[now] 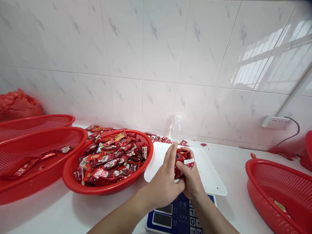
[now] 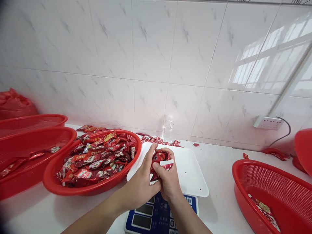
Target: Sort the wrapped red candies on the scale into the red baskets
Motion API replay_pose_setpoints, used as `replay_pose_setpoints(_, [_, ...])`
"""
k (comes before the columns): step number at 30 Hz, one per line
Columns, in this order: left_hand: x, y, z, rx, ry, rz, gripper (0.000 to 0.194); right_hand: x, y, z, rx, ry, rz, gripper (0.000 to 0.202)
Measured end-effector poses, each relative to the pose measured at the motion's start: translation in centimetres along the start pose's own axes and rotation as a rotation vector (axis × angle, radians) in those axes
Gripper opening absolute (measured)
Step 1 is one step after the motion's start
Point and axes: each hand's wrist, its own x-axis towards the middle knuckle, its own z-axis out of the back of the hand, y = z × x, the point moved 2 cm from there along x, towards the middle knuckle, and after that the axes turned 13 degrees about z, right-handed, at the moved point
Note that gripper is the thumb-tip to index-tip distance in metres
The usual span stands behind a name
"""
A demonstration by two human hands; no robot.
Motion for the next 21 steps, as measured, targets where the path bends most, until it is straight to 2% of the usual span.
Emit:
replay_pose_setpoints(5, [-0.1,-0.3,0.3,-0.265,0.128,0.096,0.089,0.5,-0.3,0.5,0.077,-0.161,-0.050,0.020])
replay_pose_setpoints(8, [0.4,-0.6,0.8,-0.360,0.186,0.123,0.068,0.8,-0.5,1.2,-0.013,-0.236,-0.041,0.014])
replay_pose_setpoints(10, [0.7,-0.7,1.0,-0.304,0.140,0.107,0.047,1.1,-0.5,1.6,-0.072,-0.253,-0.028,0.016])
replay_pose_setpoints(12, [0.9,-0.9,1.1,-0.206,0.060,0.044,0.035,1.4,-0.5,1.8,-0.099,-0.252,-0.014,0.020])
replay_pose_setpoints(14, [1.0,-0.9,1.1,-0.128,-0.015,-0.030,0.033,1.7,-0.5,1.9,-0.119,-0.256,0.002,0.022])
replay_pose_setpoints(17, [1.1,-0.8,1.3,-0.041,-0.064,-0.075,0.033,2.1,-0.2,1.8,-0.140,-0.269,0.021,0.024])
replay_pose_setpoints(21, [1.2,-0.9,1.5,0.078,-0.017,-0.050,0.033,2.5,1.2,2.6,-0.176,-0.299,0.051,0.024])
